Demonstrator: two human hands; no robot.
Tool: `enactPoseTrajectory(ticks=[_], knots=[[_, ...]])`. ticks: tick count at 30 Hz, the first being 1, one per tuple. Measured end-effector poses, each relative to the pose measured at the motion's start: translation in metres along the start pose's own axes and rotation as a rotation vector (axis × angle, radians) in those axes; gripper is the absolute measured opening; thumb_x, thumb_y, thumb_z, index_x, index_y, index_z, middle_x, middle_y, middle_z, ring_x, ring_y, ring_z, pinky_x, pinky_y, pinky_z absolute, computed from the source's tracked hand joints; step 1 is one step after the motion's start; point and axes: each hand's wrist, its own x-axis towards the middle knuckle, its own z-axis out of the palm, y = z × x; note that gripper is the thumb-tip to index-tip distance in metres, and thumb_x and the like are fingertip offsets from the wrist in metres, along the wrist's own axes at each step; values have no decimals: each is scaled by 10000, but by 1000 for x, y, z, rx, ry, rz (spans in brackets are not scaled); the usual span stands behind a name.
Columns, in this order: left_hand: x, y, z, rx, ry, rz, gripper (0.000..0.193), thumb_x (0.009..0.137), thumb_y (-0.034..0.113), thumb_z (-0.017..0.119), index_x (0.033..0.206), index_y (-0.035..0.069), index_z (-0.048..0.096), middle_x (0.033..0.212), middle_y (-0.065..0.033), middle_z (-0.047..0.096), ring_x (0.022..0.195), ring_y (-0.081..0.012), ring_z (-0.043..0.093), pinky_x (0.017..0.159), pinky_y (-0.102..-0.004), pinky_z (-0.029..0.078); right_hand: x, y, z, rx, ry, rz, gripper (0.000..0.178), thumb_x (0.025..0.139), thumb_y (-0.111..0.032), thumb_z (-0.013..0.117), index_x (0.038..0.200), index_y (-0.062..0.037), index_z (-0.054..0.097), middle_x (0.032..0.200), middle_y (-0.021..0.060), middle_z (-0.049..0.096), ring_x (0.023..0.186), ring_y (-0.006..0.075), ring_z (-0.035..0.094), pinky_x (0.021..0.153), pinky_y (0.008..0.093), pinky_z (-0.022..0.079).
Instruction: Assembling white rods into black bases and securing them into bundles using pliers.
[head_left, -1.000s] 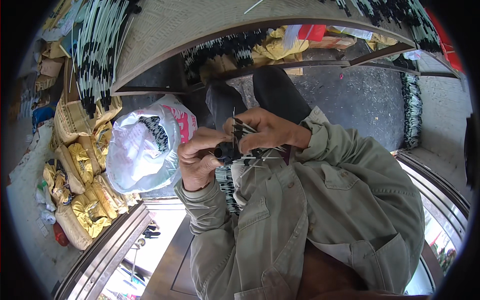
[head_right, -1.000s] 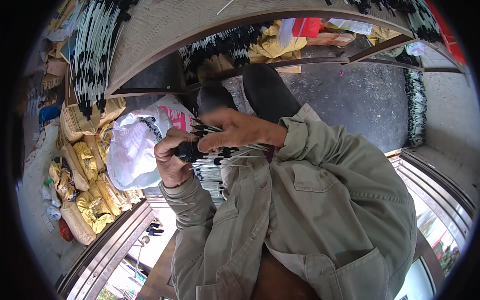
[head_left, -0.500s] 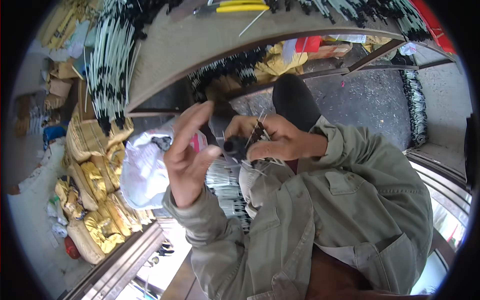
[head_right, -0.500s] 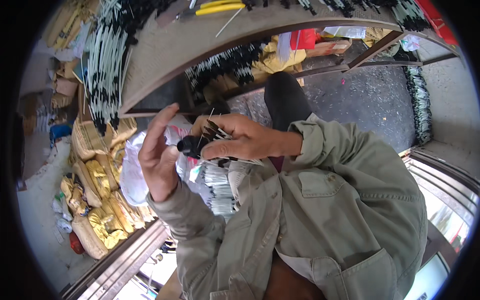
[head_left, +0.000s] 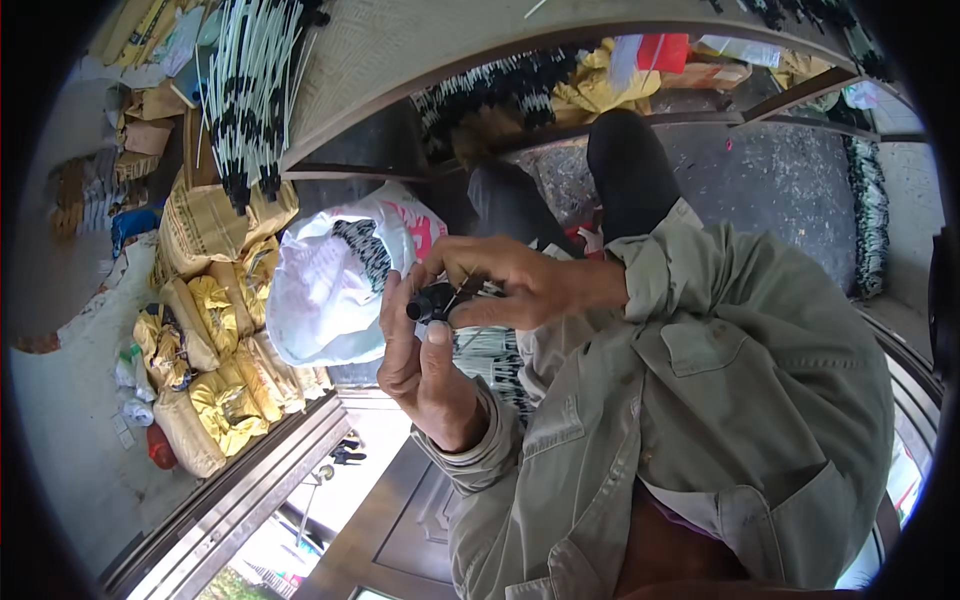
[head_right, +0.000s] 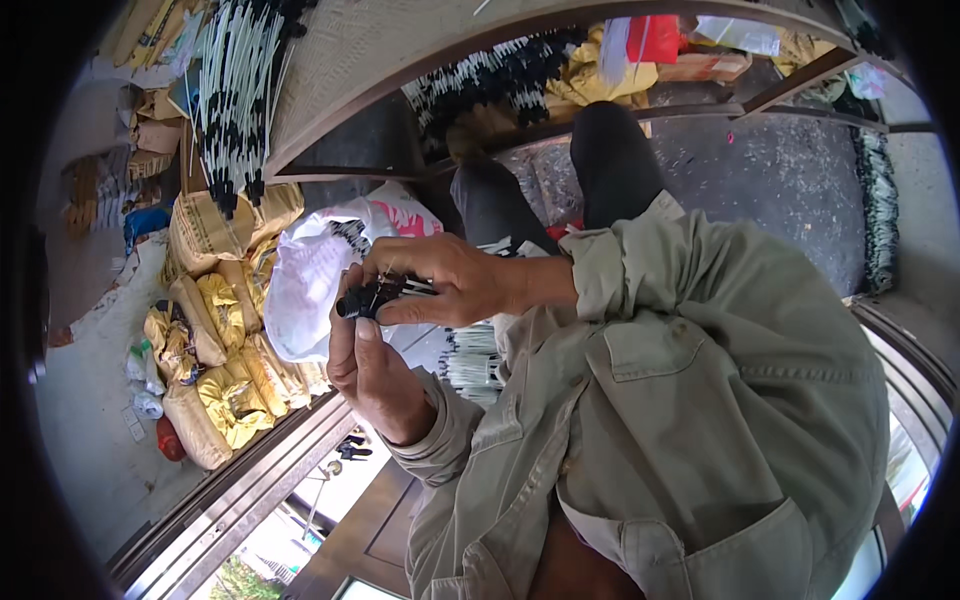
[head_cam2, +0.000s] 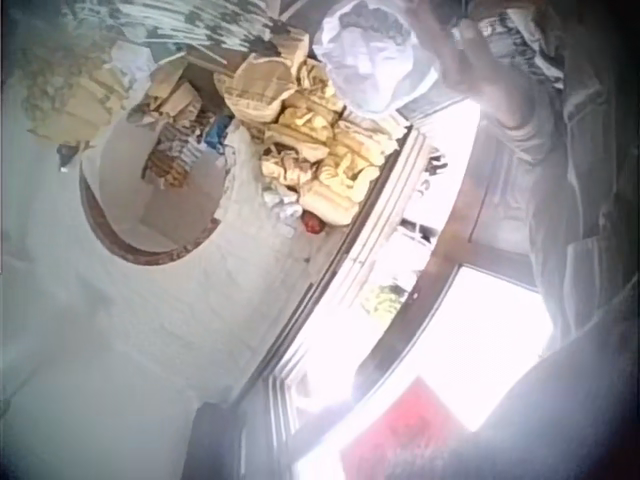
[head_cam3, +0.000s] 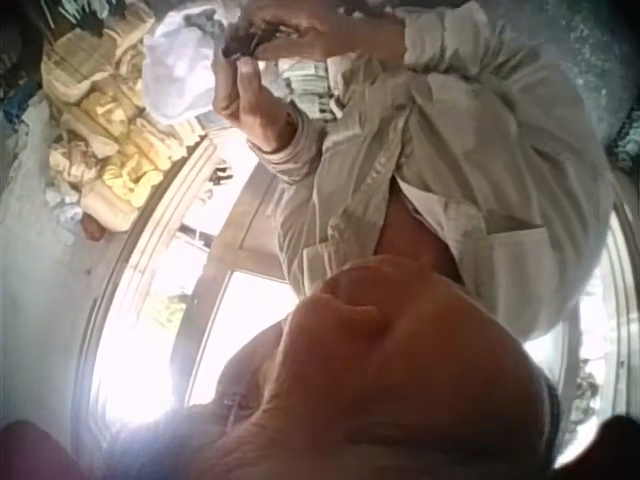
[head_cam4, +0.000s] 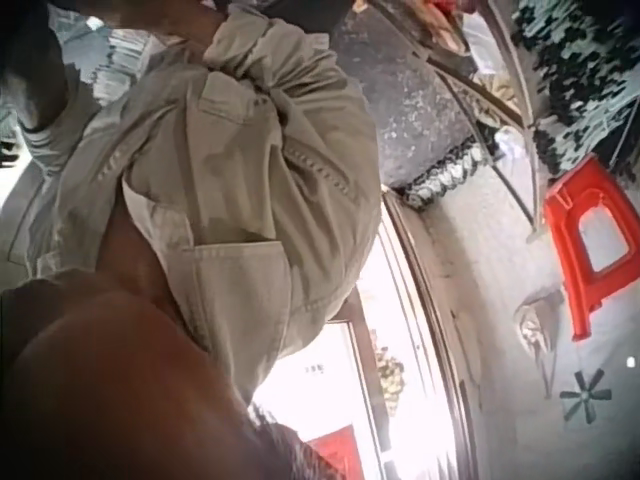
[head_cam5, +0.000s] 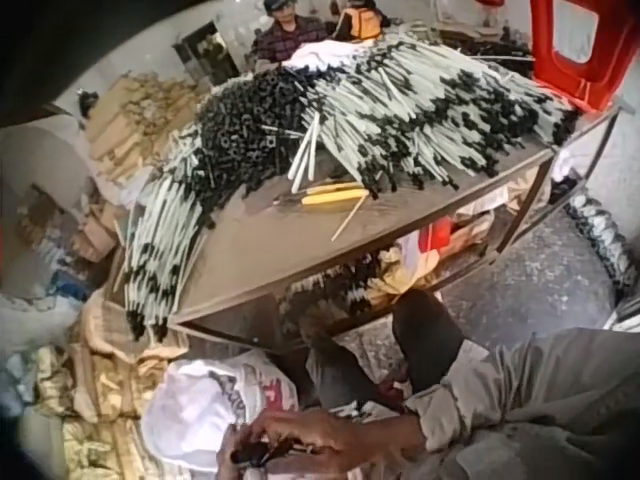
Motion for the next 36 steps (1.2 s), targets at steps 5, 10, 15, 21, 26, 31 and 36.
enactPoseTrajectory(ticks=[5, 10, 15, 21, 26, 31, 36], knots=[[-3, -8, 5, 240, 248, 199, 372, 864, 214, 502, 1039, -109, 561, 1037, -212, 580, 1135, -292, 430, 928, -381, 350, 12, 10, 9, 111, -80, -31, 277, 762, -147, 668, 859, 4, 457, 1012, 129, 506, 852, 183, 501, 720, 305, 405], [4, -20, 3, 241, 320, 198, 389, 895, 229, 470, 1065, -115, 528, 1047, -197, 565, 985, -234, 510, 862, -344, 395, 14, 15, 14, 31, 60, -45, 378, 713, -211, 730, 907, -3, 479, 970, 120, 511, 847, 166, 514, 737, 281, 425], [6, -11, 3, 289, 364, 232, 354, 916, 198, 436, 1072, -112, 504, 1007, -181, 579, 918, -206, 539, 848, -335, 410, 9, 4, 10, -297, 33, -25, 543, 650, -321, 772, 976, 2, 482, 906, 102, 499, 791, 194, 528, 682, 284, 445], [7, -7, -4, 381, 410, 193, 347, 921, 187, 428, 1083, -114, 492, 1026, -185, 575, 957, -223, 540, 876, -349, 405, 13, 3, 19, -200, 25, 68, 657, 598, -397, 786, 1000, 21, 476, 910, 103, 488, 820, 199, 515, 699, 287, 428], [11, -10, -12, 403, 408, 165, 349, 916, 190, 452, 1086, -113, 485, 1012, -190, 577, 944, -229, 551, 871, -341, 416, 10, 10, 15, -76, -40, -45, 667, 639, -367, 765, 1070, 26, 440, 974, 124, 460, 901, 209, 483, 748, 324, 396], [13, -15, -5, 420, 449, 189, 341, 915, 181, 440, 1082, -113, 483, 1002, -196, 577, 914, -237, 565, 831, -334, 444, 8, 23, 19, -281, 70, -23, 381, 737, -168, 696, 1000, 20, 496, 907, 118, 514, 849, 251, 528, 717, 333, 407], [15, -11, -1, 529, 462, 230, 323, 910, 160, 427, 1075, -111, 484, 994, -198, 579, 891, -241, 573, 785, -337, 468, 14, 27, 14, -235, 85, -61, 250, 750, -108, 675, 907, 22, 530, 801, 110, 559, 669, 209, 564, 546, 302, 420]])
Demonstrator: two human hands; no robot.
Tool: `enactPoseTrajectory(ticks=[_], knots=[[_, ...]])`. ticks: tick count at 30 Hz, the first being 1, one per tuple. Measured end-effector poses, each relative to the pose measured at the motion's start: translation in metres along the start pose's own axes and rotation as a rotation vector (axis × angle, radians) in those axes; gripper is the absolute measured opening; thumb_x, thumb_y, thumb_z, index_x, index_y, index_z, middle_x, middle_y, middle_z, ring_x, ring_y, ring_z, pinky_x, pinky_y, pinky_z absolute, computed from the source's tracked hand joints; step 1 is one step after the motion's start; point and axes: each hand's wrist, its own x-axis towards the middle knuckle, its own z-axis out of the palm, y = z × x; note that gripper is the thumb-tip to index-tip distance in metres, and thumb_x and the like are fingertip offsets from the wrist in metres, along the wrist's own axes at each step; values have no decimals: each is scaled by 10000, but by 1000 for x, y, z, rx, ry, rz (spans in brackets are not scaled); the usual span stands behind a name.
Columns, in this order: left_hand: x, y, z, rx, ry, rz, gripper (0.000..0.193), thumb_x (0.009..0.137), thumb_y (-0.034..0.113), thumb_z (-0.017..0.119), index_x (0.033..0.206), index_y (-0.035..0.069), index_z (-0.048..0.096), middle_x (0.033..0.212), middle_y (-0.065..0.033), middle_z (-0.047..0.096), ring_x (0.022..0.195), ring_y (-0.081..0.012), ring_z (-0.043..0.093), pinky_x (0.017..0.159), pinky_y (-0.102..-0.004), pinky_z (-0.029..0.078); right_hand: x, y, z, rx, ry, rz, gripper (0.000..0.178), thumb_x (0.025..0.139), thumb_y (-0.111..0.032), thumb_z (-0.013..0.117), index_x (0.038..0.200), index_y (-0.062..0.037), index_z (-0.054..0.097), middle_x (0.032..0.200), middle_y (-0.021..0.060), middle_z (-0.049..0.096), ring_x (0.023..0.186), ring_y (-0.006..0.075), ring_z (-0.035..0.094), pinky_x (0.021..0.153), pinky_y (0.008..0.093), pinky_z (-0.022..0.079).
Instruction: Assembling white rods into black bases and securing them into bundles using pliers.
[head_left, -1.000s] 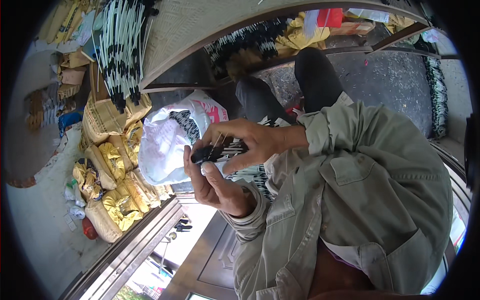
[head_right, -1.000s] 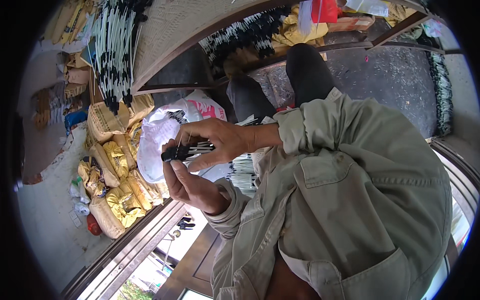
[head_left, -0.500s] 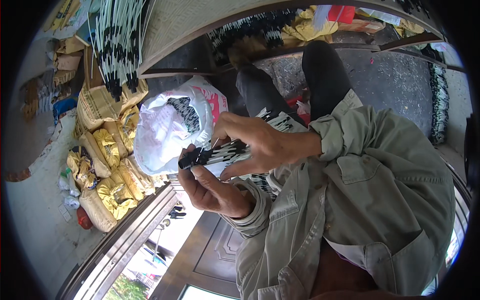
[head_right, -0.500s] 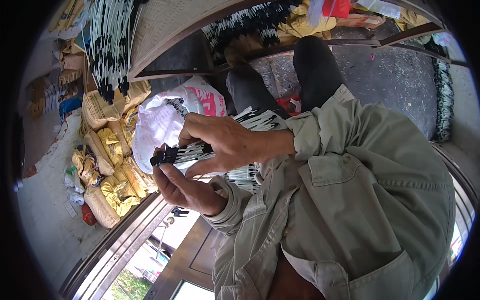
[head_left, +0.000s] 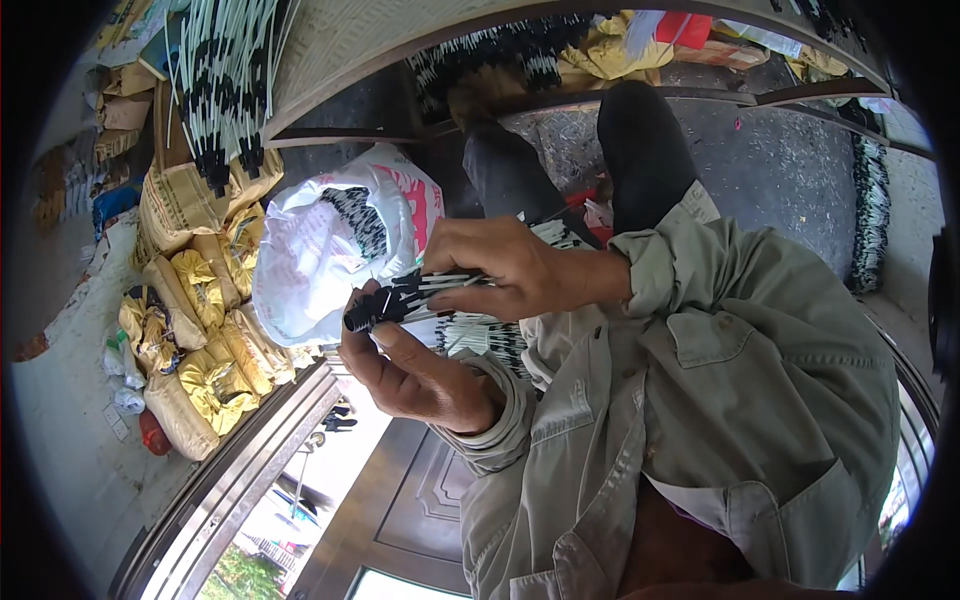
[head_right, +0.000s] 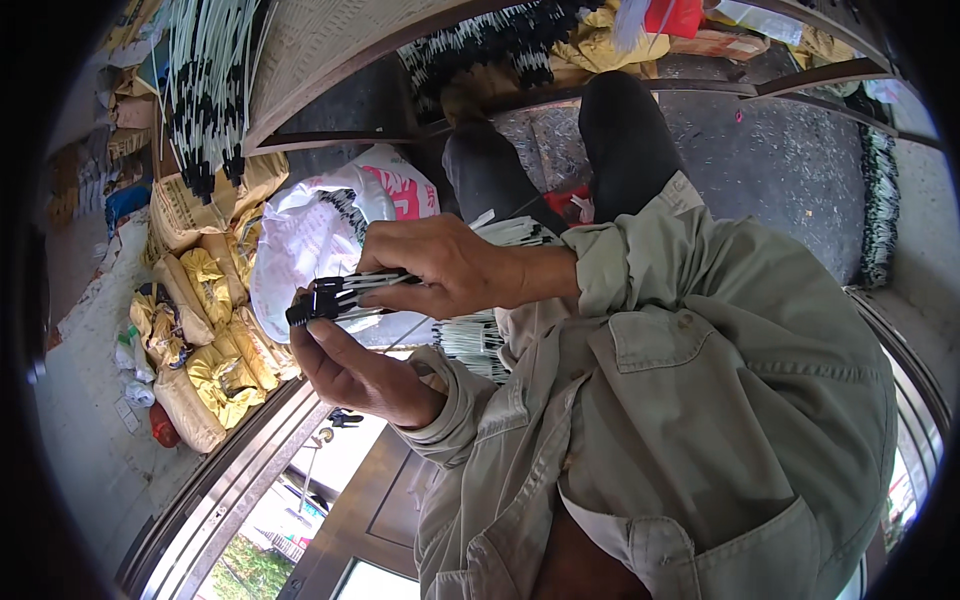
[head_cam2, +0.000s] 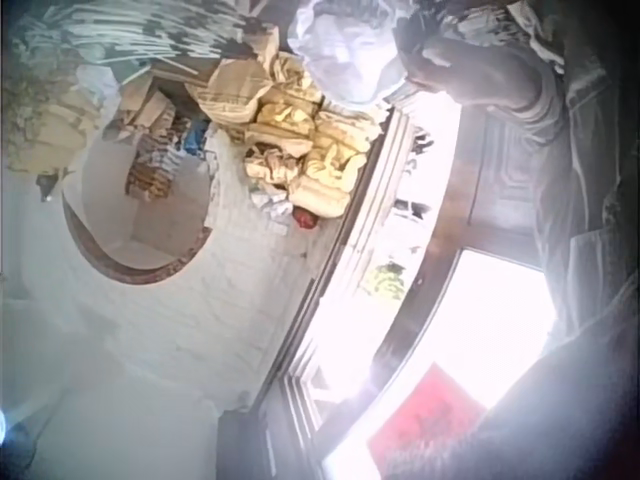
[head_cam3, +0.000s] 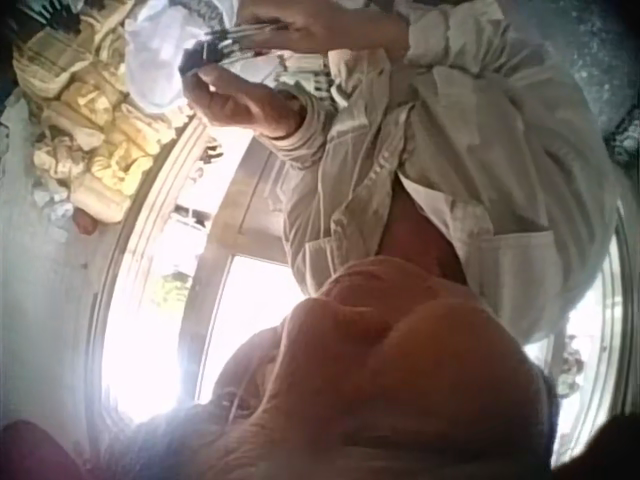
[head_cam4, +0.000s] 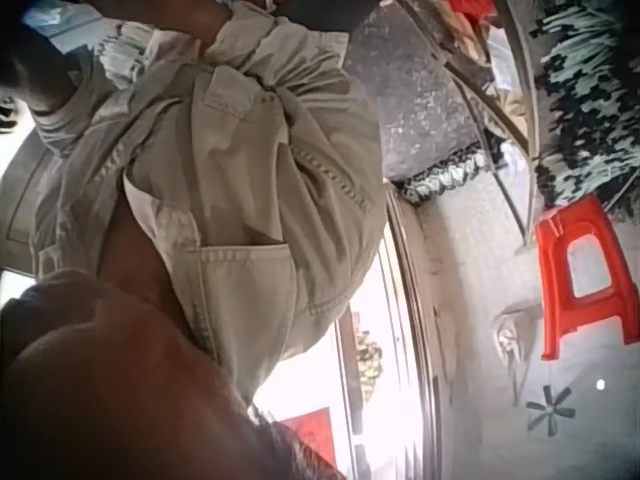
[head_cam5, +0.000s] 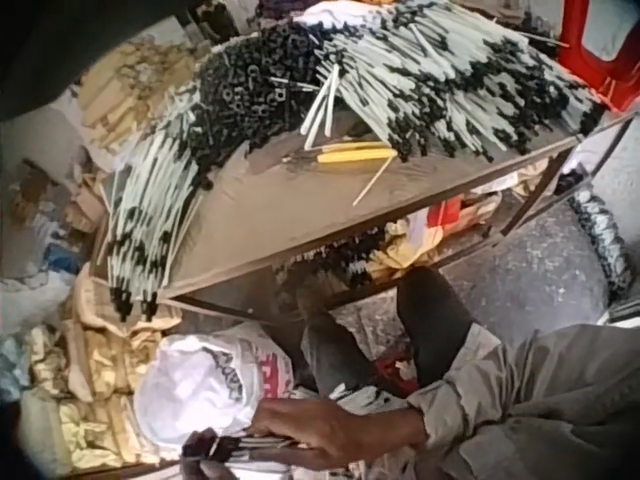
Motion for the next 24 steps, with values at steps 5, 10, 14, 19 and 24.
enactPoseTrajectory(ticks=[5, 10, 14, 19, 24], knots=[[4, -1, -3, -14, -74, 13, 320, 903, 165, 401, 1058, -97, 501, 969, -182, 575, 864, -229, 568, 765, -321, 464, 8, 0, -10, 8, -64, -23, 199, 764, -107, 665, 856, 23, 546, 738, 106, 540, 600, 188, 536, 497, 287, 392], [5, 2, 4, -68, -108, 18, 315, 895, 166, 404, 1044, -89, 514, 967, -166, 566, 852, -213, 553, 756, -313, 450, 14, 5, -17, 170, -150, 66, 173, 786, -109, 646, 816, 33, 551, 690, 97, 517, 582, 127, 495, 485, 279, 358], [8, 3, 3, -72, -132, 39, 294, 882, 151, 425, 1019, -86, 534, 951, -163, 571, 847, -200, 526, 748, -306, 435, 20, 5, -23, 347, -265, 311, 161, 773, -109, 660, 835, 6, 566, 715, 32, 530, 623, 82, 479, 560, 253, 370], [7, 4, 6, -97, -222, 139, 266, 861, 117, 447, 1034, -66, 534, 958, -148, 603, 900, -245, 522, 889, -375, 304, 26, -9, -21, 657, -135, 413, 213, 721, -81, 699, 876, -33, 562, 836, -6, 530, 762, 86, 500, 711, 233, 394], [10, 3, 0, -71, -260, 231, 273, 857, 120, 447, 1058, -41, 534, 951, -136, 607, 948, -272, 532, 971, -437, 251, 22, -12, -20, 752, -122, 376, 309, 682, -27, 709, 940, -43, 539, 903, 12, 520, 842, 94, 501, 762, 242, 390]])
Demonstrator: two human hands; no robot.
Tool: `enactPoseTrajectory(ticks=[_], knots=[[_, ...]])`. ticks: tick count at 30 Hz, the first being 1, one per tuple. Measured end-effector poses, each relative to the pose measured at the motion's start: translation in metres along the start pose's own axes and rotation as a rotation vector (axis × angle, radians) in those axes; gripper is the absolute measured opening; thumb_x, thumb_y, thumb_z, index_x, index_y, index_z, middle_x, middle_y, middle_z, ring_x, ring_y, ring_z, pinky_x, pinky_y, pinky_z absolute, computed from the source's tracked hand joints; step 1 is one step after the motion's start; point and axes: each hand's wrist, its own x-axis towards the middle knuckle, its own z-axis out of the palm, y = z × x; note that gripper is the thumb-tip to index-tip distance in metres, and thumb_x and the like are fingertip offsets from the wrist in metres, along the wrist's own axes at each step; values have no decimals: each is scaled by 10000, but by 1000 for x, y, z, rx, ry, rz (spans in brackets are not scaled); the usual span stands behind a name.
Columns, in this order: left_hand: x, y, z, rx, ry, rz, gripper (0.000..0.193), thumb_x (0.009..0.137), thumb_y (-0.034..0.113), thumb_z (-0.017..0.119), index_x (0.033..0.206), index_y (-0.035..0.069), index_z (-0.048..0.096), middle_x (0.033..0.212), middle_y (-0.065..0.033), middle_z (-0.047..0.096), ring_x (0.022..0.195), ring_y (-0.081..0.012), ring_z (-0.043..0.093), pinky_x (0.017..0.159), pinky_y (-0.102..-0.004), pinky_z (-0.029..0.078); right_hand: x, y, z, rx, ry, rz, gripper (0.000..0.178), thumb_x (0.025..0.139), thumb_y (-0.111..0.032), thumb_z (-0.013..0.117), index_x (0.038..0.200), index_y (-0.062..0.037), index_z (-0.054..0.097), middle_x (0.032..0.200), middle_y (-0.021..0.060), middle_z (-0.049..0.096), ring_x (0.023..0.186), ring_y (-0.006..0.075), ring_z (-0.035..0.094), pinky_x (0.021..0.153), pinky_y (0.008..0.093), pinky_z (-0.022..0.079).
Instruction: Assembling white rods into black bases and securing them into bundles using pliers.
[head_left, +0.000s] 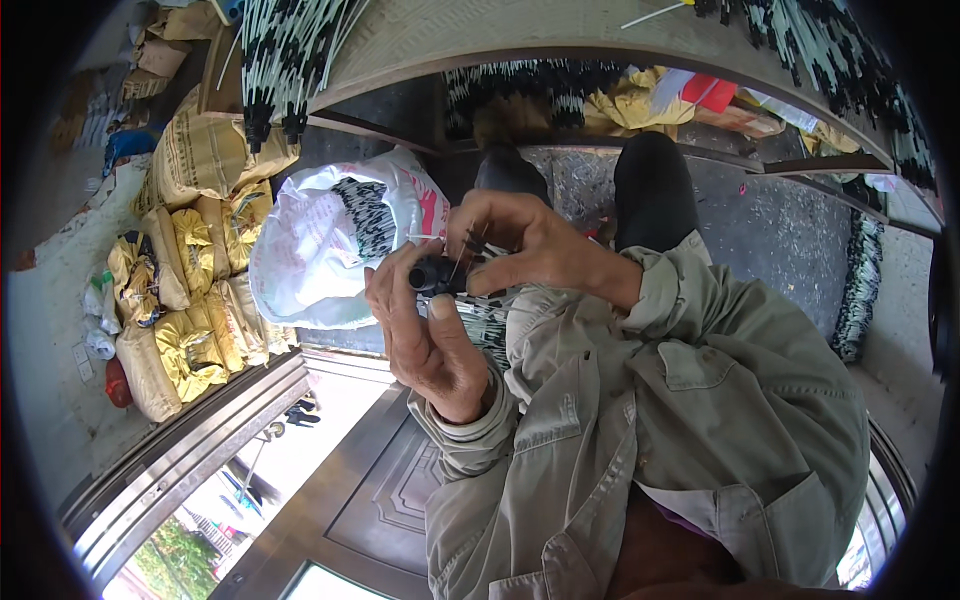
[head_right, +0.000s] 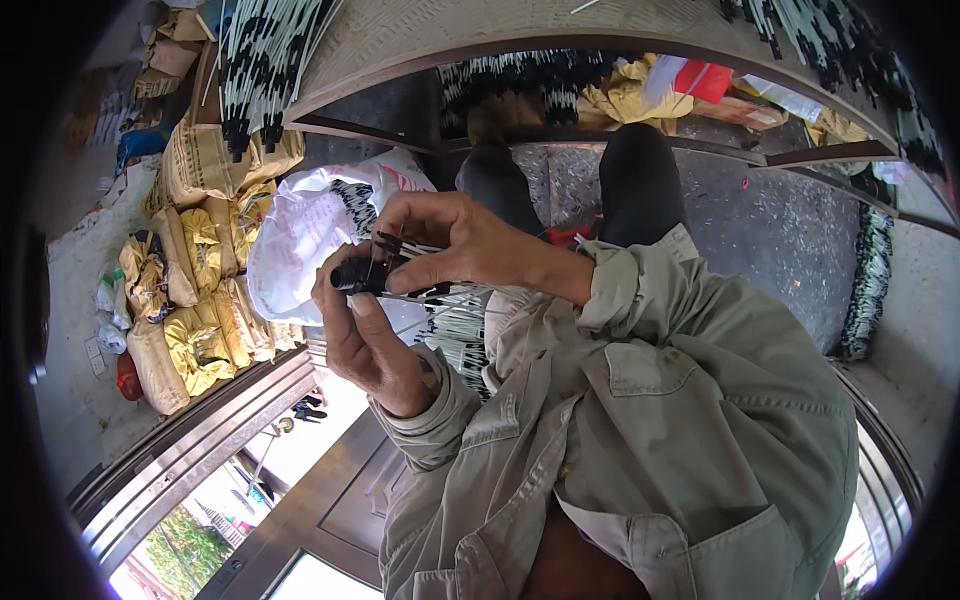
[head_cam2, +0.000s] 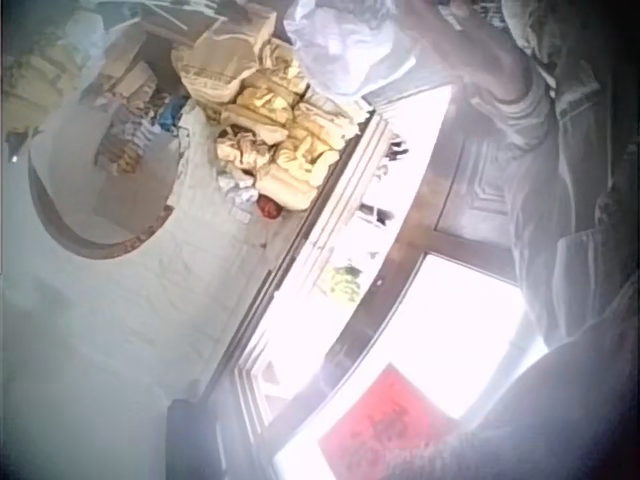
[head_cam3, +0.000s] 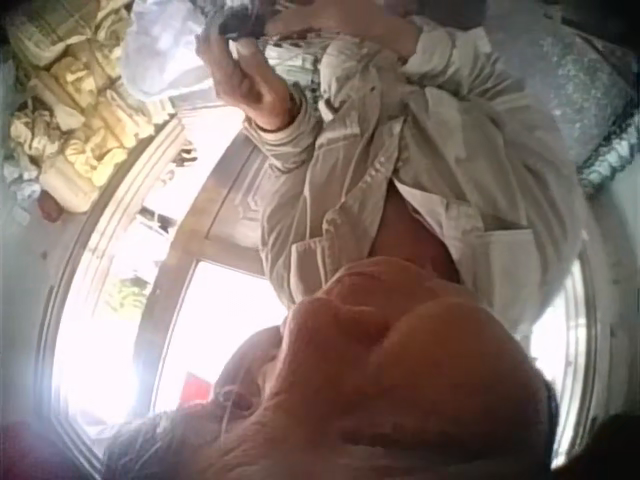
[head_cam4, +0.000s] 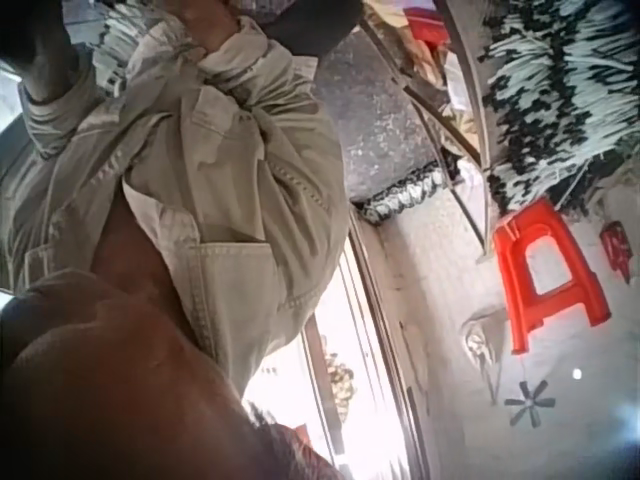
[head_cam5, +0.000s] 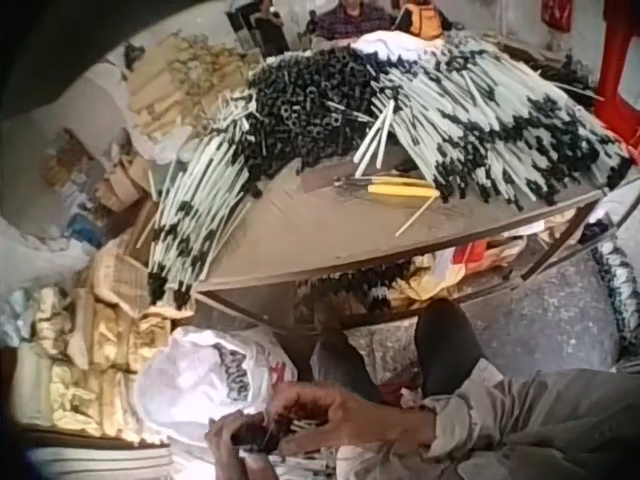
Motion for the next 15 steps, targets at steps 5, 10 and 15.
enactPoseTrajectory(ticks=[5, 10, 15], knots=[[-9, 2, -2, -72, 22, -53, 336, 820, 210, 555, 1032, -51, 550, 968, -140, 595, 972, -284, 524, 1007, -448, 214, -4, -3, 6, -62, -26, 40, 296, 715, -64, 709, 952, -42, 533, 909, 15, 522, 850, 95, 500, 769, 253, 394], [-10, -2, -10, -246, 147, -190, 360, 768, 257, 625, 928, -64, 600, 871, -135, 609, 925, -236, 523, 986, -434, 245, -12, 1, 22, -78, 13, -9, 303, 749, -90, 697, 994, -38, 526, 918, 26, 526, 854, 96, 501, 775, 258, 399], [-13, -17, -18, -280, 179, -207, 398, 778, 274, 619, 945, -87, 594, 889, -148, 613, 890, -227, 537, 896, -361, 361, -21, 22, 16, -772, 41, -469, 318, 729, -97, 696, 990, 9, 548, 859, 97, 575, 748, 206, 587, 633, 293, 463]])
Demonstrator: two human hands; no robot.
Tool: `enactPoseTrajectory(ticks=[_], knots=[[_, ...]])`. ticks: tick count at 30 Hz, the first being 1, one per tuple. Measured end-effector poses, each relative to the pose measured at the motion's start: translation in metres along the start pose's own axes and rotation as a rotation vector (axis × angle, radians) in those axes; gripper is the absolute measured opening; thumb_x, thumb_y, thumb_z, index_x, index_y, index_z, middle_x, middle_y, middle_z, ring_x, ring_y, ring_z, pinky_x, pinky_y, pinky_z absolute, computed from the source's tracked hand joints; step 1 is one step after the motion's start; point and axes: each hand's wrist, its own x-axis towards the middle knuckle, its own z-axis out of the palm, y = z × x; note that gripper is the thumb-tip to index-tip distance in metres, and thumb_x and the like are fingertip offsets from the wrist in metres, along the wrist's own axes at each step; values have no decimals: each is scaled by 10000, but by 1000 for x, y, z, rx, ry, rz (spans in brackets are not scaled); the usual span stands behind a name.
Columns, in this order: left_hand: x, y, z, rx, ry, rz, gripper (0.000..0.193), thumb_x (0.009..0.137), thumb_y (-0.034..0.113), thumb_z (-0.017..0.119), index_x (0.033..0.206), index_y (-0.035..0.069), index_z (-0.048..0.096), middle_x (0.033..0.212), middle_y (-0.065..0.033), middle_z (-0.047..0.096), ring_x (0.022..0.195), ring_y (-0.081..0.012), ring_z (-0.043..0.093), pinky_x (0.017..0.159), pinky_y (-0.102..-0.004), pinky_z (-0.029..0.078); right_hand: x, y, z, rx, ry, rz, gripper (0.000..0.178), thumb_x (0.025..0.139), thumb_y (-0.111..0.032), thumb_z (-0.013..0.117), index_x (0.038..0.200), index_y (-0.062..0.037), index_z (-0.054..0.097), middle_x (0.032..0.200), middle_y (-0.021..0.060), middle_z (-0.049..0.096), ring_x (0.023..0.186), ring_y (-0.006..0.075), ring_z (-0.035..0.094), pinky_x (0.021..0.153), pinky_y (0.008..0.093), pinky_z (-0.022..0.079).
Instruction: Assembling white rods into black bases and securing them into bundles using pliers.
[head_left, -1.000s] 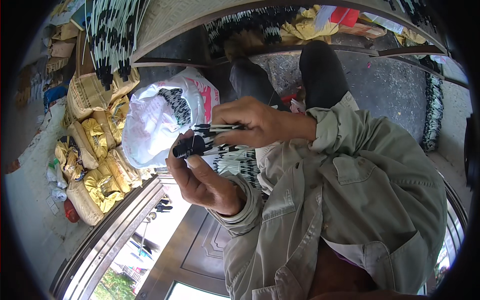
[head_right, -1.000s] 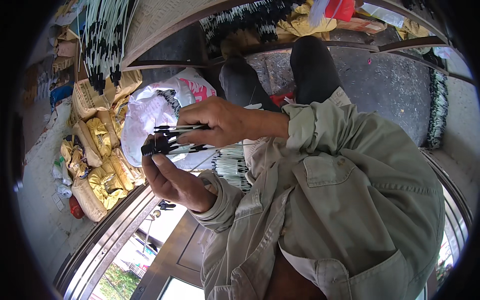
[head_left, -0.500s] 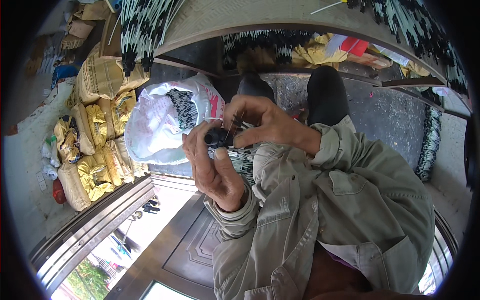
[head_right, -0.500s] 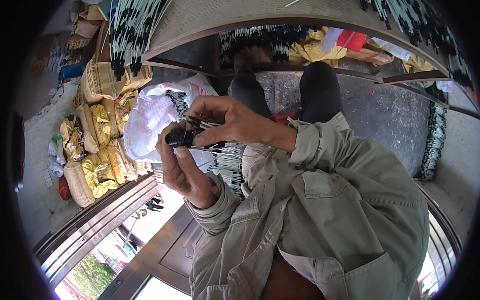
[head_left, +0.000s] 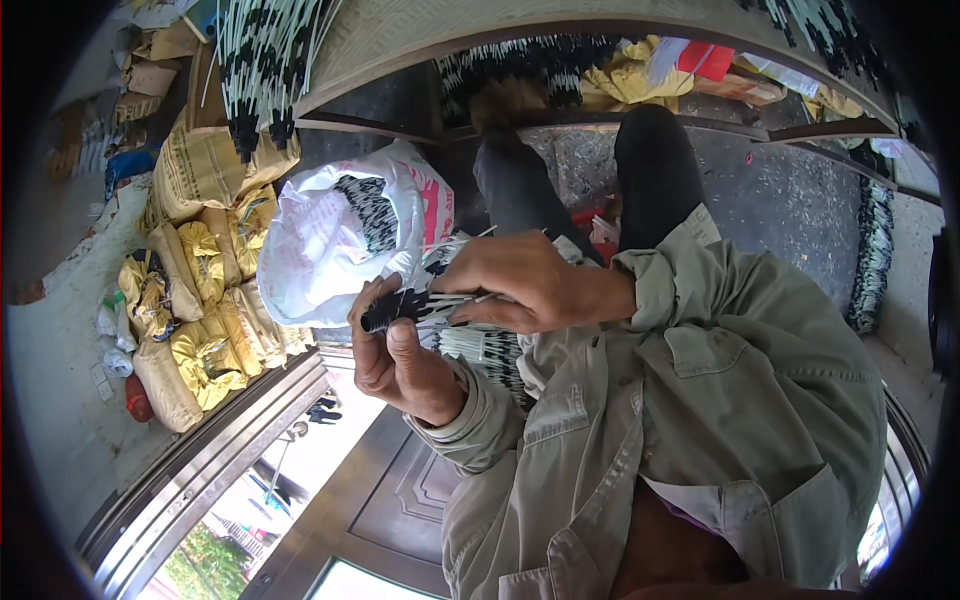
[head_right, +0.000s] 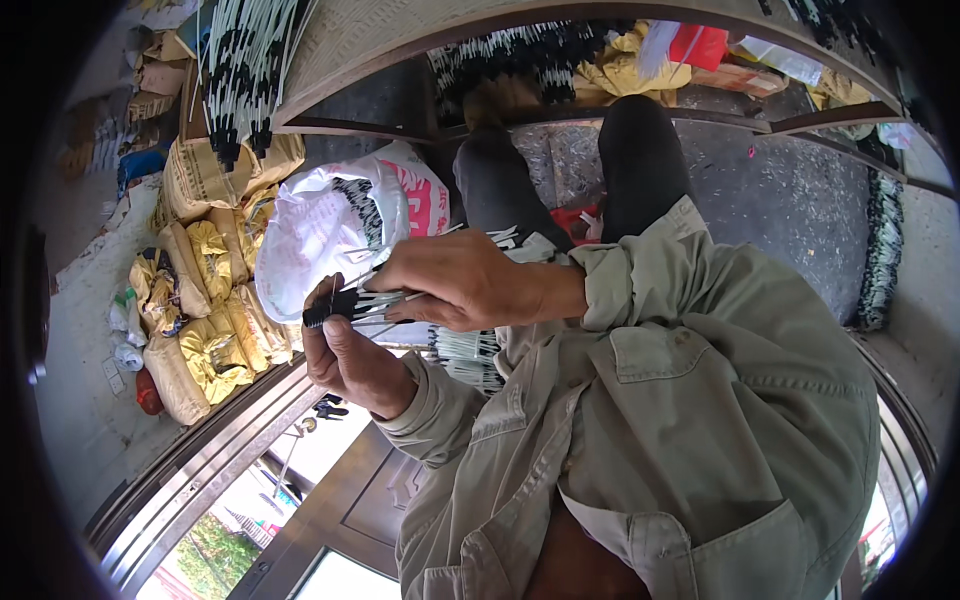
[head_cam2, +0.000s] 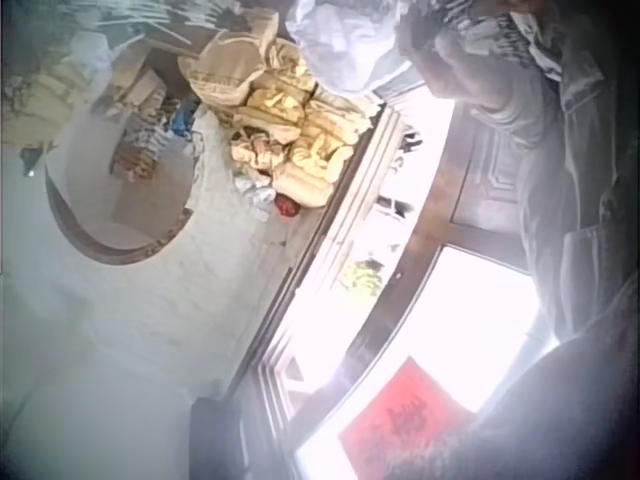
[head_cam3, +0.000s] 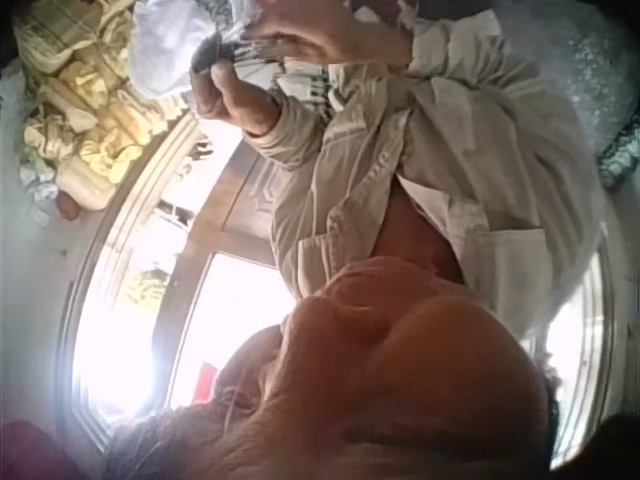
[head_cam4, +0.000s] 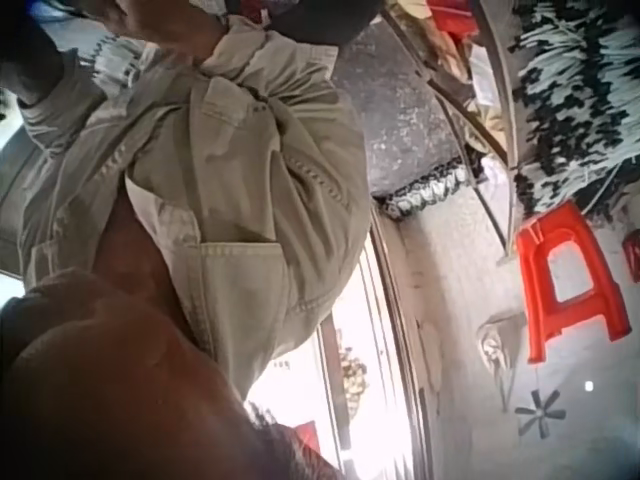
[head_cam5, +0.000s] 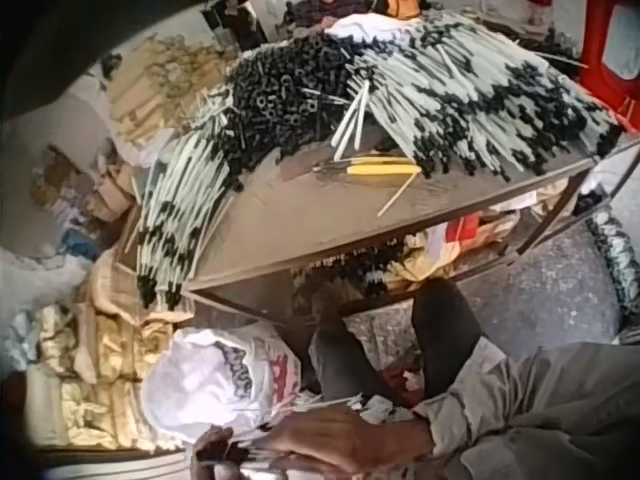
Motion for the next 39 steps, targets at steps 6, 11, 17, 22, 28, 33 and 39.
enactPoseTrajectory(ticks=[6, 11, 17, 22, 28, 33, 39], knots=[[2, -2, 1, -71, 62, -61, 403, 790, 256, 603, 959, -109, 582, 928, -165, 609, 848, -212, 564, 810, -304, 421, 9, 6, 0, -112, 10, -85, 252, 723, -81, 680, 946, 8, 604, 784, 127, 615, 675, 231, 622, 553, 313, 482], [5, -2, 2, -44, 26, -69, 427, 806, 286, 596, 963, -110, 578, 924, -175, 607, 842, -218, 566, 818, -311, 423, 16, 16, -5, 179, -52, 100, 278, 736, -18, 658, 1007, 13, 605, 813, 138, 634, 697, 236, 629, 606, 298, 498], [5, 2, 14, -56, 30, -56, 408, 804, 266, 616, 961, -108, 583, 872, -157, 616, 804, -198, 572, 771, -290, 446, 9, 15, 3, -32, 108, -24, 297, 740, -19, 660, 1031, 3, 604, 809, 136, 634, 673, 235, 628, 581, 308, 500], [2, 1, 18, 59, 127, -84, 394, 797, 264, 629, 936, -103, 598, 837, -142, 622, 774, -168, 571, 730, -259, 451, 16, 16, -3, -117, 93, -12, 289, 748, -39, 660, 1029, -1, 607, 784, 140, 628, 654, 220, 625, 554, 307, 493], [5, -7, 16, 243, 121, -1, 375, 884, 303, 523, 793, -55, 588, 658, -37, 511, 586, -88, 421, 521, -237, 301, 14, 22, -3, 62, 144, -8, 271, 756, -56, 656, 1018, -3, 615, 747, 139, 618, 605, 200, 608, 514, 291, 465], [8, -3, 18, 141, 19, 16, 441, 881, 324, 523, 989, -101, 570, 890, -166, 607, 805, -192, 576, 743, -289, 450, 12, 19, -5, 77, 142, -15, 266, 755, -47, 653, 1015, -2, 615, 735, 137, 618, 596, 202, 603, 514, 290, 460], [7, -4, 14, 108, -23, 7, 460, 888, 323, 510, 1012, -117, 556, 948, -184, 600, 879, -231, 575, 821, -325, 444, 13, 24, -6, 154, 75, -1, 275, 749, -30, 651, 1018, 11, 612, 712, 132, 615, 622, 187, 614, 522, 296, 478]])
